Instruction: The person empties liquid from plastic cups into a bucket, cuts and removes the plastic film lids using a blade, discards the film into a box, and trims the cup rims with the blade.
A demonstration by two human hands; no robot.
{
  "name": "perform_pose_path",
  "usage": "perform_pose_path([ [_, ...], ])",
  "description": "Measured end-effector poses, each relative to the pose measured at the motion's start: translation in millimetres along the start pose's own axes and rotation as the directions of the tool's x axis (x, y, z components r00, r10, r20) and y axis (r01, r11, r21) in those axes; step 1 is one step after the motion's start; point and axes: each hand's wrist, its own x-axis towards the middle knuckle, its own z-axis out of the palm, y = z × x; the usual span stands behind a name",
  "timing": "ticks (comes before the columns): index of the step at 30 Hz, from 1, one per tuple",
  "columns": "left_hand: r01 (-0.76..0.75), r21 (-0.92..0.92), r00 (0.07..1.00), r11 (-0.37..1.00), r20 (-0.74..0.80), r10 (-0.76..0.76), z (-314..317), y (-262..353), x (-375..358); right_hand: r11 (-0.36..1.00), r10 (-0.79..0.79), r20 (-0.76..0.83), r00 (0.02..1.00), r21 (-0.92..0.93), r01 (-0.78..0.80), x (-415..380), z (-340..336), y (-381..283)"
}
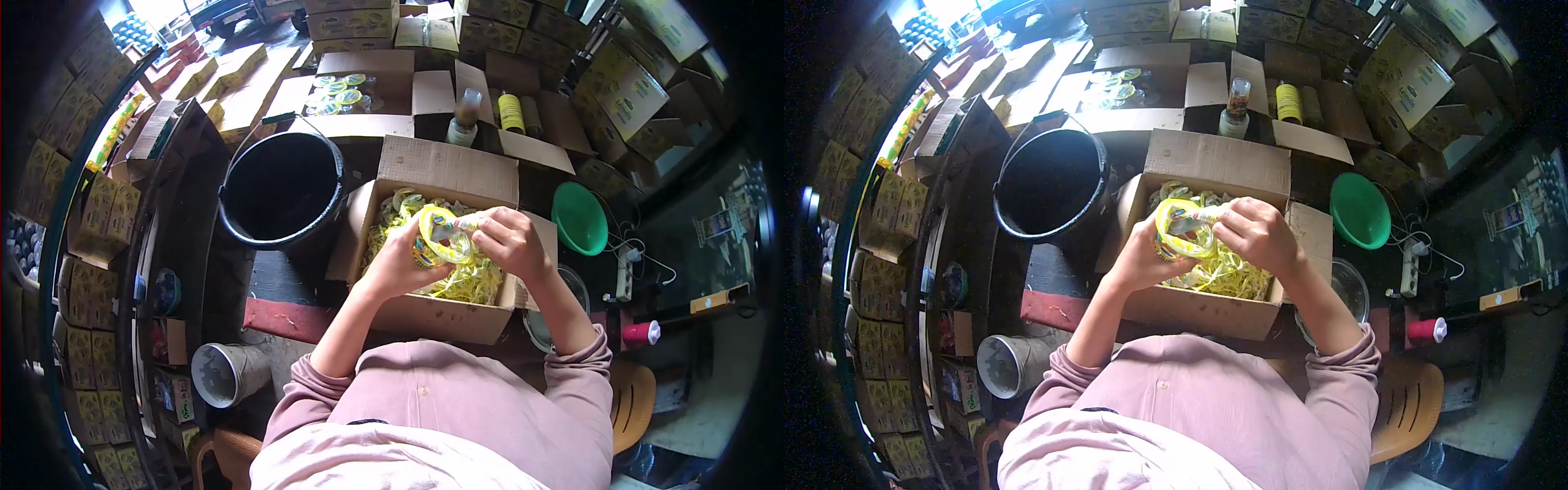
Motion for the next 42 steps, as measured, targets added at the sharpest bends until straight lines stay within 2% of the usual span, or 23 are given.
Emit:
perform_pose_path([
  [8,0.004,-0.205,0.978,0.979,0.203,0.038,1,-12,-4,0.998,-0.044,-0.084,0.995,0.049,0.048,-3,7,1],
  [11,0.370,-0.426,0.897,0.826,0.397,-0.197,-1,-4,-11,0.995,-0.069,-0.116,0.991,0.069,0.078,-2,7,0],
  [12,0.348,-0.461,0.867,0.816,0.489,-0.093,-2,-8,-8,0.993,-0.078,-0.128,0.989,0.077,0.088,-1,7,-1],
  [15,0.536,-0.649,0.690,0.540,0.706,0.163,1,-22,-4,0.989,-0.098,-0.160,0.982,0.098,0.115,2,8,-5],
  [16,0.546,-0.688,0.646,0.479,0.709,0.282,5,-26,-2,0.986,-0.113,-0.185,0.976,0.101,0.133,4,9,-6],
  [19,0.673,-0.721,0.641,0.163,0.679,0.358,11,-31,-5,0.984,-0.117,-0.162,0.980,0.117,0.137,6,7,-7],
  [20,0.673,-0.727,0.603,0.137,0.646,0.467,13,-49,-1,0.989,-0.075,-0.167,0.983,0.113,0.095,3,10,-6],
  [21,0.606,-0.761,0.700,0.233,0.649,0.298,11,-48,0,0.992,-0.067,-0.157,0.985,0.095,0.083,1,10,-4],
  [23,0.488,-0.753,0.849,0.442,0.528,-0.038,0,-45,-3,0.996,-0.050,-0.135,0.990,0.060,0.059,-3,9,1],
  [24,0.496,-0.687,0.840,0.531,0.535,-0.093,-9,-47,2,0.998,-0.022,-0.097,0.995,0.051,0.027,-5,7,1],
  [25,0.433,-0.656,0.883,0.618,0.445,-0.147,-12,-36,4,1.000,-0.015,-0.091,0.996,0.024,0.018,-7,6,3],
  [27,0.299,-0.533,0.925,0.792,0.366,-0.103,-18,-18,5,0.999,0.000,-0.081,0.997,-0.032,-0.002,-9,6,6],
  [30,0.268,-0.323,0.937,0.908,0.305,-0.168,-12,-11,-1,0.998,-0.013,-0.022,1.000,-0.056,0.011,-11,9,5],
  [31,0.038,-0.162,0.988,0.986,0.154,-0.013,-4,-12,-2,0.998,-0.020,-0.009,1.000,-0.061,0.019,-10,10,5],
  [33,0.043,0.092,0.993,0.995,0.103,-0.052,5,-8,-1,0.998,-0.025,-0.003,1.000,-0.049,0.025,-9,10,4],
  [36,0.111,0.133,0.993,0.985,0.013,-0.113,11,-12,-5,0.999,-0.038,-0.030,0.999,-0.017,0.037,-10,11,4],
  [39,0.215,-0.186,0.953,0.959,0.256,-0.164,4,-8,-4,0.998,-0.068,-0.067,0.995,-0.019,0.067,-10,9,1],
  [40,0.136,-0.237,0.969,0.962,0.232,-0.080,3,-1,-4,0.996,-0.082,-0.080,0.993,-0.027,0.081,-9,8,1],
  [42,0.245,-0.322,0.935,0.914,0.329,-0.135,-2,-5,-7,0.995,-0.096,-0.090,0.991,0.022,0.098,-10,9,-1],
])
